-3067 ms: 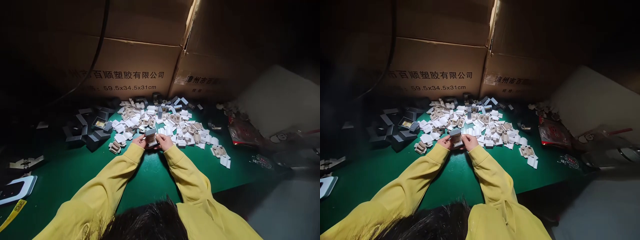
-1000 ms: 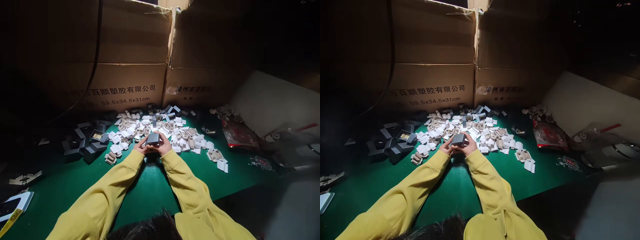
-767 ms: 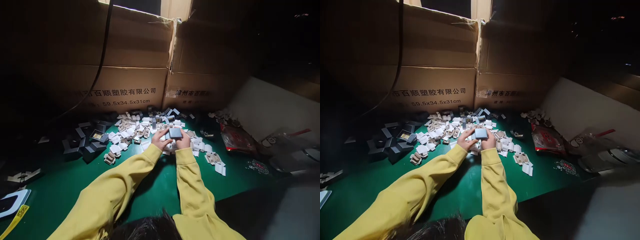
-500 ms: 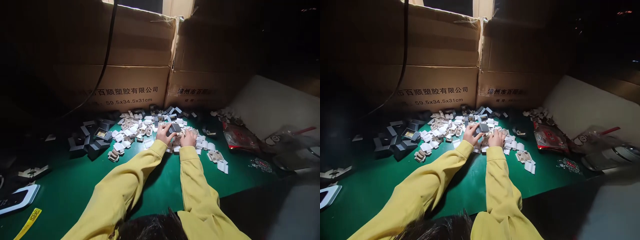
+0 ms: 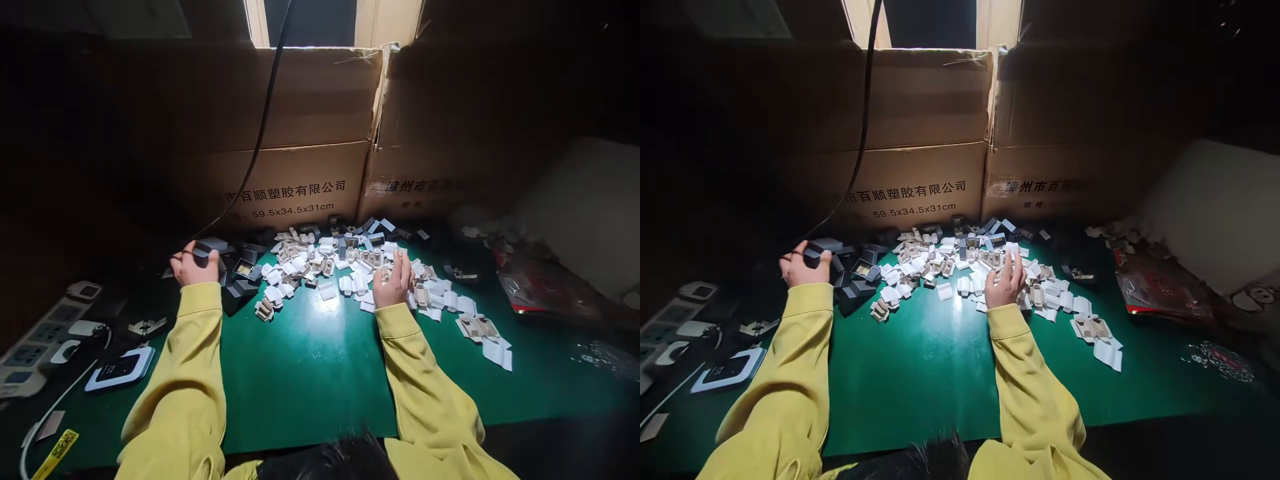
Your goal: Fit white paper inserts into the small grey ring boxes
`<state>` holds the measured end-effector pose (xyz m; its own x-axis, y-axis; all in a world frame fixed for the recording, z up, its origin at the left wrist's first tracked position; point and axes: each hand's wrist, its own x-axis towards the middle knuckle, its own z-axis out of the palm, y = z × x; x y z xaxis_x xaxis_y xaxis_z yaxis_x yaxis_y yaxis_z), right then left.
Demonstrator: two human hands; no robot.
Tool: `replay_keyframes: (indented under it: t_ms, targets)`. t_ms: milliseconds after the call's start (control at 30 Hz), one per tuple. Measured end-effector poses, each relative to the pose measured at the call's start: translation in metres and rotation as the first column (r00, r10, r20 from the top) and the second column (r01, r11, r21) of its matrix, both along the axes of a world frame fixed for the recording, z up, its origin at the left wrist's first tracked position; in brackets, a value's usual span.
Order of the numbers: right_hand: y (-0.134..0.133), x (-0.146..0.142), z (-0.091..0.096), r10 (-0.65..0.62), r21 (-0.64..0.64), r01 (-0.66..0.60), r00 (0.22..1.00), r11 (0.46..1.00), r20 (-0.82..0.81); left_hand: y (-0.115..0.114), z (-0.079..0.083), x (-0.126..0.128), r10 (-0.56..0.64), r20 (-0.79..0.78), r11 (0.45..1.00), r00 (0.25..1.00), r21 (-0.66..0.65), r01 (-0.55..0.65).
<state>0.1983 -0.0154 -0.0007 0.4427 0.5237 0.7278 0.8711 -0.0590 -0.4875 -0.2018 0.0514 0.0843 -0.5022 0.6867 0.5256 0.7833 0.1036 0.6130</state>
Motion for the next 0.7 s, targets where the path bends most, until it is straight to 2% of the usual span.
replay_keyframes:
  t_ms: [67, 133, 233, 400, 467, 567, 633, 700]
  targets:
    - [-0.002, -0.009, 0.0, 0.06, -0.051, -0.06, 0.998, 0.997, -0.008, 0.005, 0.0, -0.016, 0.045, 0.003, 0.999, 0.999, -0.029, -0.045]
    - [-0.004, -0.013, -0.001, 0.102, -0.084, -0.103, 0.995, 0.991, -0.017, 0.009, -0.006, -0.02, 0.005, 0.009, 0.995, 1.0, -0.1, -0.004]
    - [-0.007, -0.016, 0.0, 0.163, -0.091, -0.165, 0.986, 0.982, -0.033, 0.012, -0.016, -0.015, -0.061, -0.006, 0.98, 0.998, -0.188, 0.058]
    - [-0.008, -0.028, 0.0, 0.278, -0.07, -0.284, 0.957, 0.956, -0.084, 0.006, -0.024, 0.012, -0.049, -0.137, 0.997, 0.989, -0.069, 0.04]
    - [-0.011, -0.039, -0.003, 0.381, -0.094, -0.395, 0.914, 0.914, -0.143, 0.001, -0.025, 0.027, -0.105, -0.175, 0.992, 0.979, -0.086, 0.091]
    - [-0.019, -0.056, -0.01, 0.543, -0.171, -0.601, 0.788, 0.781, -0.29, -0.009, -0.031, 0.05, -0.177, -0.218, 0.964, 0.96, -0.237, 0.124]
    - [-0.023, -0.065, -0.014, 0.591, -0.172, -0.694, 0.697, 0.7, -0.406, -0.013, -0.037, 0.062, -0.198, -0.244, 0.936, 0.949, -0.335, 0.109]
    - [-0.024, -0.07, -0.017, 0.6, -0.151, -0.741, 0.629, 0.654, -0.494, -0.016, -0.043, 0.067, -0.234, -0.262, 0.909, 0.936, -0.401, 0.115]
